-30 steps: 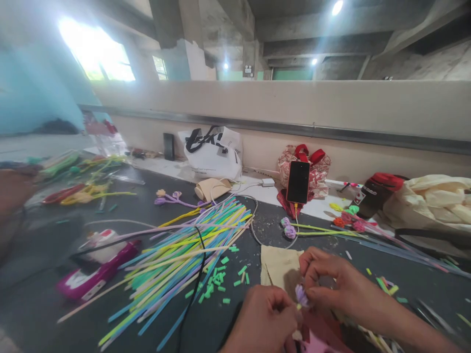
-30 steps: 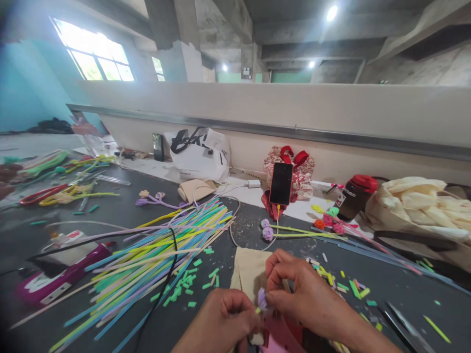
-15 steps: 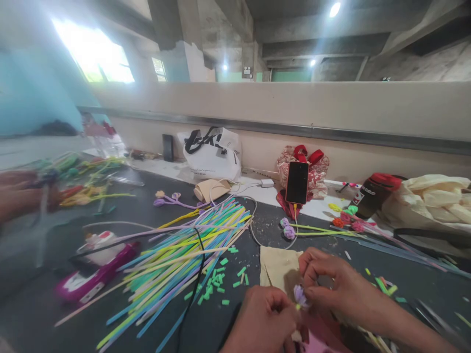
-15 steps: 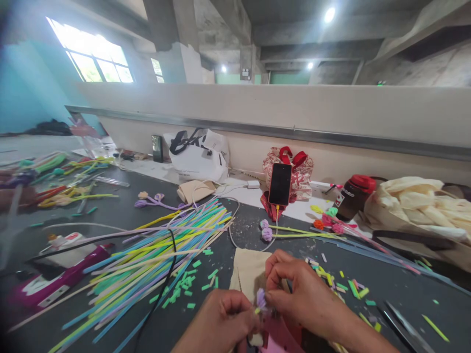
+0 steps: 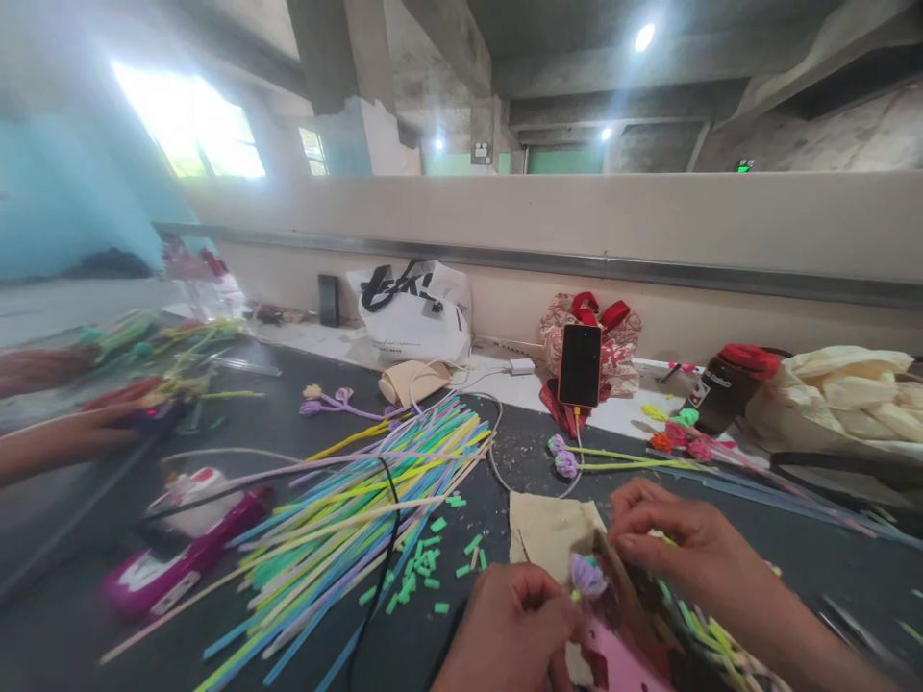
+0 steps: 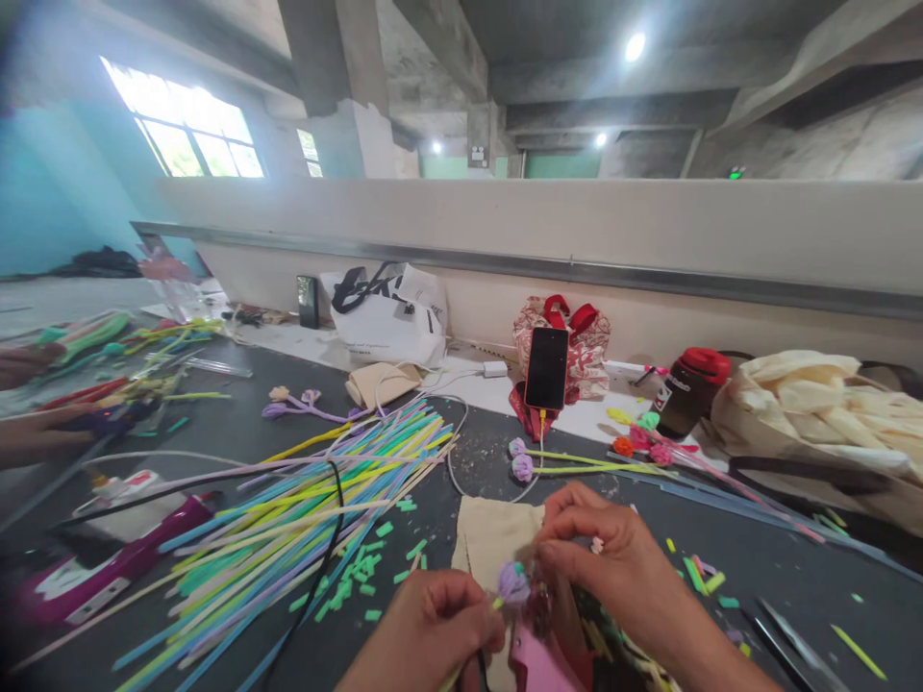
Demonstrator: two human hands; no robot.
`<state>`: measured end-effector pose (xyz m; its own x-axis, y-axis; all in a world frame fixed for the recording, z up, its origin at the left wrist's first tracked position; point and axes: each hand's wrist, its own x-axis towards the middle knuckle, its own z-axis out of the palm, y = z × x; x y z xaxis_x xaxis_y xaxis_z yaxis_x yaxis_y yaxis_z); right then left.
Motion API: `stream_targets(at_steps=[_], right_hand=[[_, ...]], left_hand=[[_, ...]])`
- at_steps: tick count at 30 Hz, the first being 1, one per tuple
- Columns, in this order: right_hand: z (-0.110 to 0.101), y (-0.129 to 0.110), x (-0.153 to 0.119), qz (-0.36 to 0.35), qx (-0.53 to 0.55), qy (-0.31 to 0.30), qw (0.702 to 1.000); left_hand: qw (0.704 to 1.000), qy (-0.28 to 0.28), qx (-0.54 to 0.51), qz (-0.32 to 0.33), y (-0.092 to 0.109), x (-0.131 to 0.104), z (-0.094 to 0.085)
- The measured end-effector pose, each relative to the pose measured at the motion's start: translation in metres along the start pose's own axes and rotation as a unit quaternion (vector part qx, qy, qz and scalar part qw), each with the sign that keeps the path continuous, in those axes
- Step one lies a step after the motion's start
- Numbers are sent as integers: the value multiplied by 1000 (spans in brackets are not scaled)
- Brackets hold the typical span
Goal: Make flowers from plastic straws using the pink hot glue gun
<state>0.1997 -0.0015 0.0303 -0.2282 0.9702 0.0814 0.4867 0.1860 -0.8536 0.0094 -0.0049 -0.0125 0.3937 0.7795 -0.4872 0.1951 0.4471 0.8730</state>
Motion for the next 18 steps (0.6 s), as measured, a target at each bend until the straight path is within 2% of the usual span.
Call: stream_targets(at_steps=[3,12,18], right_hand=[[-1,3,-3,9,5,45,999],[13,-10,-12,14,-20,57,998],[20,-11,-15,2,-2,65,998]], left_hand=[[999,1,-31,24,0,1,-2],[991,46,-25,127,-8,3,-4],[972,85,-12,220,-9,0,-6]])
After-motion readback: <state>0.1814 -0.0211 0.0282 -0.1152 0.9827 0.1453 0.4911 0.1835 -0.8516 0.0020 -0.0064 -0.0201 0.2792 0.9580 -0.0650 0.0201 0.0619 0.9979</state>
